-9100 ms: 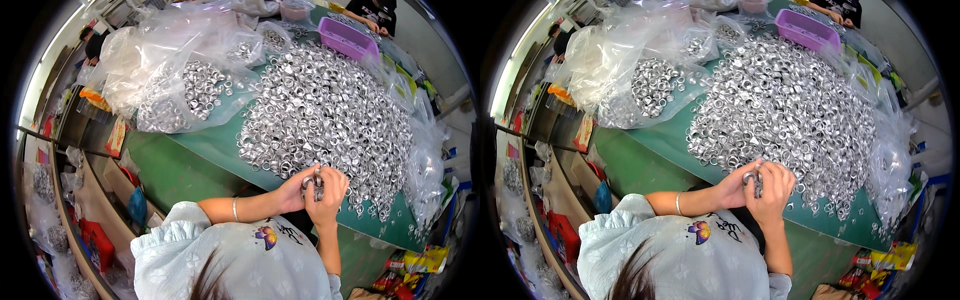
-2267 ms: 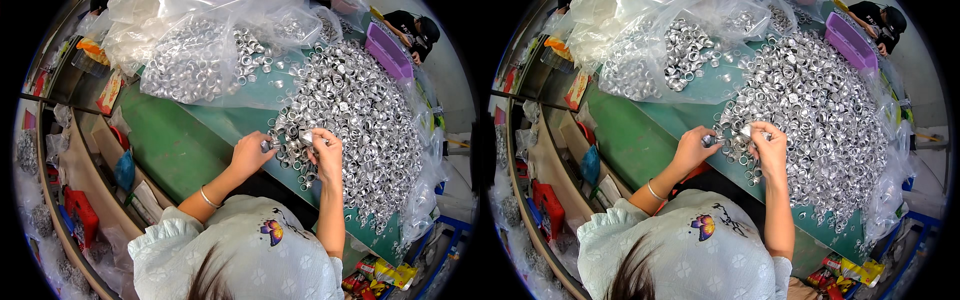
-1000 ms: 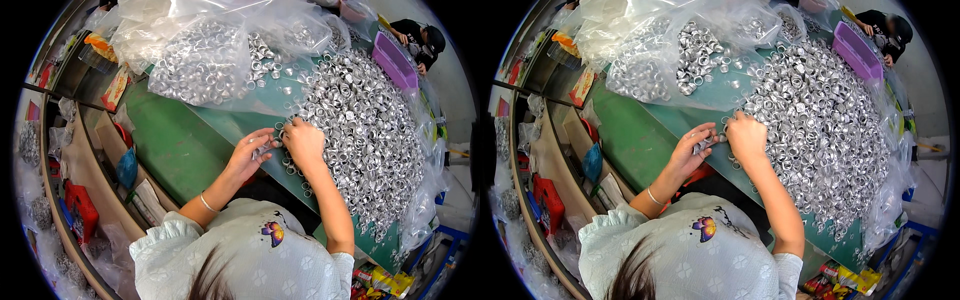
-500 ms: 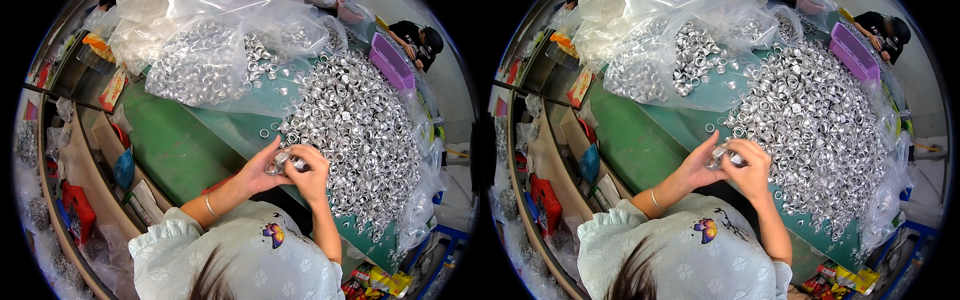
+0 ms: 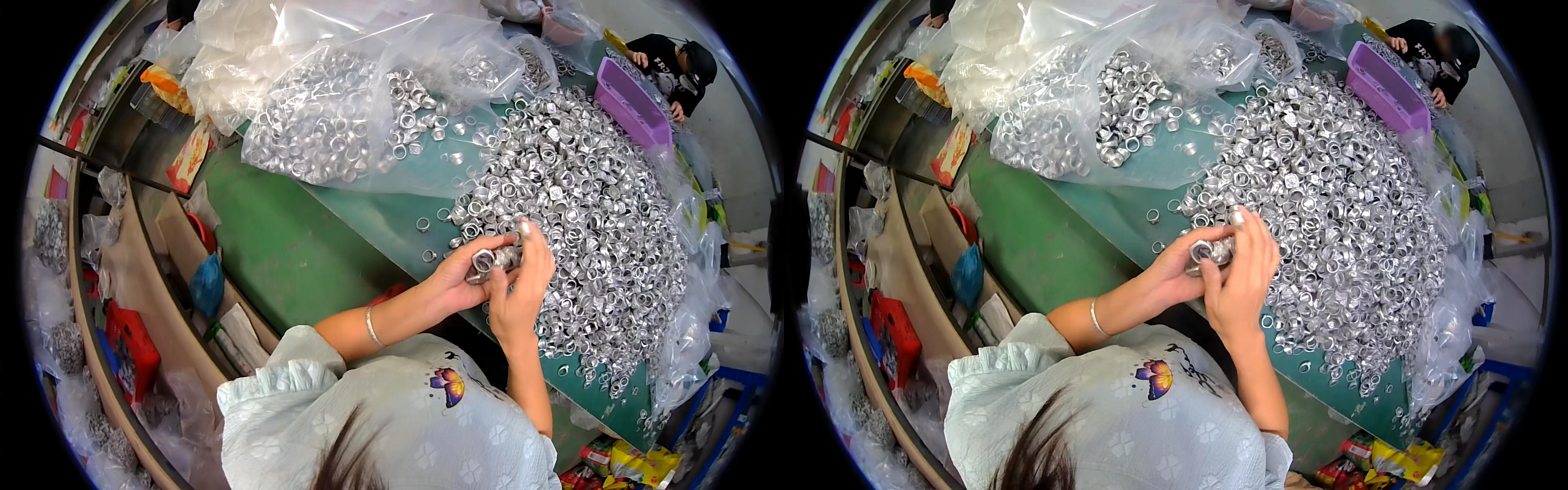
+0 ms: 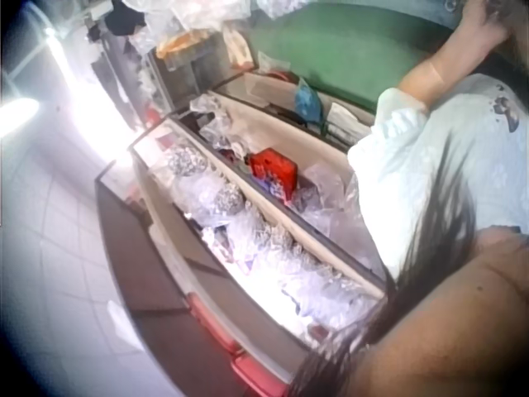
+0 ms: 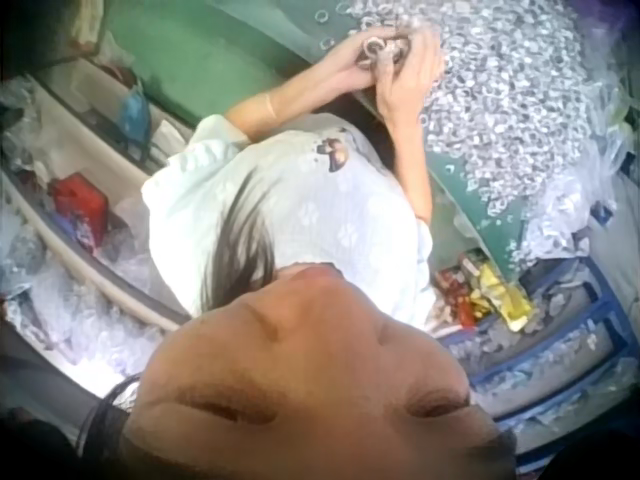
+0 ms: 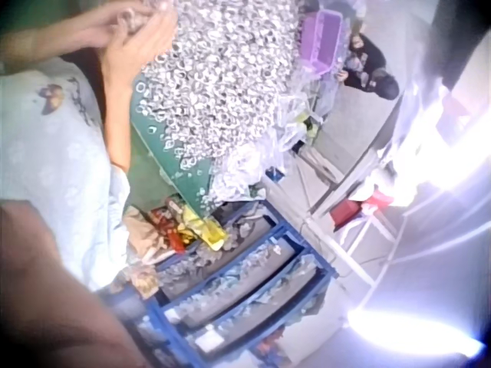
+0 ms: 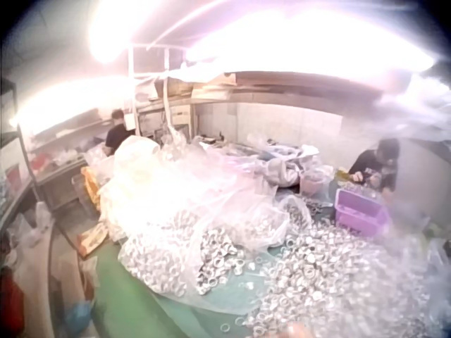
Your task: The person sorts metal rings from a large pile on a workbench by hand, picking up individual rings and placing them into clear plastic bags.
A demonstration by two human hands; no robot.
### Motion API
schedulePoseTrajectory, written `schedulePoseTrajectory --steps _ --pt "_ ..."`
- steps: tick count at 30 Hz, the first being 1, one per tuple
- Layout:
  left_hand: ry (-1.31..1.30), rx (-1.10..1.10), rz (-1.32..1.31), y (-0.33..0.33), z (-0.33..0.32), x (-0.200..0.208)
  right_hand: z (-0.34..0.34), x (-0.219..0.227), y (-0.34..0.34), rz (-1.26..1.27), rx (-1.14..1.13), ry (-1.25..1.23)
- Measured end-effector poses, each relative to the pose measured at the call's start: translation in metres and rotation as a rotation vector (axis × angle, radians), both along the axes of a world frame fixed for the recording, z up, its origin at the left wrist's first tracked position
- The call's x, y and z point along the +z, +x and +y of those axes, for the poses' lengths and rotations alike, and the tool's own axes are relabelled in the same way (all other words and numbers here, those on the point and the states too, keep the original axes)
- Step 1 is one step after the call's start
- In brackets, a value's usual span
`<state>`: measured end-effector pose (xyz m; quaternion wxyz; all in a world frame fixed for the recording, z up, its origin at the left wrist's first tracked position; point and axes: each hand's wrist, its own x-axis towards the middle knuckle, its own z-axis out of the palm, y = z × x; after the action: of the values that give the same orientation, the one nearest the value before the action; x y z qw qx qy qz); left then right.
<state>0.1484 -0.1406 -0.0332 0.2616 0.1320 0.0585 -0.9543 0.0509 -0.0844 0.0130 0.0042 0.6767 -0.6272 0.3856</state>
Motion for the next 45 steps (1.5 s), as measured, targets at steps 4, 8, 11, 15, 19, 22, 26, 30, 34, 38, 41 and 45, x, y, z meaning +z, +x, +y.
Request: schedulePoseTrajectory --steps 4,8,11,15,19,22,26,30,34,38,41,45 --pt "0.161 0.138 0.004 -0.005 -0.033 0.025 0.007 -0.008 -0.014 -0.318 -0.006 -0.091" --pt "0.163 0.51 0.197 0.01 -0.119 0.03 0.011 -0.013 -0.016 -0.365 -0.042 -0.141" --pt "0.024 1.057 -0.086 0.022 -0.164 0.048 0.012 -0.017 -0.016 -0.417 -0.022 0.0" --pt "-0.007 1.079 -0.266 0.03 -0.156 0.06 0.012 -0.026 -0.017 -0.412 -0.014 0.06" --pt "-0.511 0.9 -0.467 0.032 -0.107 0.065 0.011 -0.029 -0.021 -0.389 0.014 0.123" --pt "-0.984 0.419 -0.476 0.048 -0.063 0.059 0.011 -0.032 -0.019 -0.17 0.032 0.089" --pt "-1.688 0.337 -1.265 0.06 -0.012 0.009 0.014 -0.034 -0.01 -0.031 0.039 0.118" --pt "-1.96 -0.037 -1.737 0.058 0.01 -0.026 0.022 -0.038 -0.01 0.006 0.014 0.157" --pt "-2.064 0.093 -1.527 0.04 -0.002 -0.042 0.021 -0.038 -0.01 -0.005 -0.018 0.149" --pt "-1.8 0.197 -1.353 0.025 0.0 -0.04 0.012 -0.033 -0.016 -0.015 -0.065 0.09" --pt "-1.611 0.353 -1.17 0.027 -0.005 -0.039 0.003 -0.028 -0.026 -0.014 -0.114 0.035" --pt "-1.911 0.47 -1.417 0.039 -0.036 -0.047 -0.007 -0.021 -0.041 0.019 -0.177 0.022"
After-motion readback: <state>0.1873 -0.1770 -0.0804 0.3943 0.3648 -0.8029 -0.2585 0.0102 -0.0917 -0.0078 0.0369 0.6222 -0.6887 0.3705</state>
